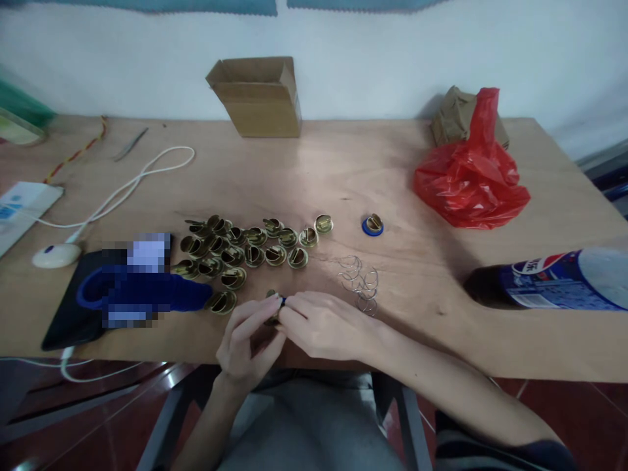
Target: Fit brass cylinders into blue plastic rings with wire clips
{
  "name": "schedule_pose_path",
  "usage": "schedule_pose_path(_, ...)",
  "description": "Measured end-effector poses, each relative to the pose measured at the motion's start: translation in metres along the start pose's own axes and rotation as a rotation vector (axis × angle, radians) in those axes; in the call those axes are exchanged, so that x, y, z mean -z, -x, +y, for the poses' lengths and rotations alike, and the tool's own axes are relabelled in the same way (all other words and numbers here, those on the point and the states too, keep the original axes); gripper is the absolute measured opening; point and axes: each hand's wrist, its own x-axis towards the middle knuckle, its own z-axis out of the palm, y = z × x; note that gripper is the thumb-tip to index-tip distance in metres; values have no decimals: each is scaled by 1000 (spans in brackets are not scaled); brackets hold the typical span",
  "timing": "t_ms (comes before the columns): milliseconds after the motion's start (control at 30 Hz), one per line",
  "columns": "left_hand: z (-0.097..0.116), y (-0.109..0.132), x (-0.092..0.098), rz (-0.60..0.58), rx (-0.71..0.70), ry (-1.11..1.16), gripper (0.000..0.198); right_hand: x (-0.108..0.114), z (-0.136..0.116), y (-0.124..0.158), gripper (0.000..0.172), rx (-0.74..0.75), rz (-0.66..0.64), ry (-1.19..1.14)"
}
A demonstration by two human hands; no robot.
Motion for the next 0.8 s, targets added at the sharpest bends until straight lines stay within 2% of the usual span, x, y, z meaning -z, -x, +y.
schedule_pose_path(200, 1, -4, -3, 88, 65, 23, 68, 3, 3, 0, 9, -246, 62, -265)
schedule_pose_path(300, 0, -4, -4, 88, 67, 26, 69, 4, 7, 2, 11, -336, 62, -347)
schedule_pose_path(467, -3, 1, -7, 82, 141, 148, 67, 8, 9, 2, 9, -313, 28, -416)
schedule_pose_path(600, -3, 5, -8, 46, 234, 228, 65, 12, 9, -1, 3, -237, -18, -365)
schedule_pose_path(800, -3, 7, -10, -4, 277, 270, 63, 17, 13, 0, 13, -232, -157, -338)
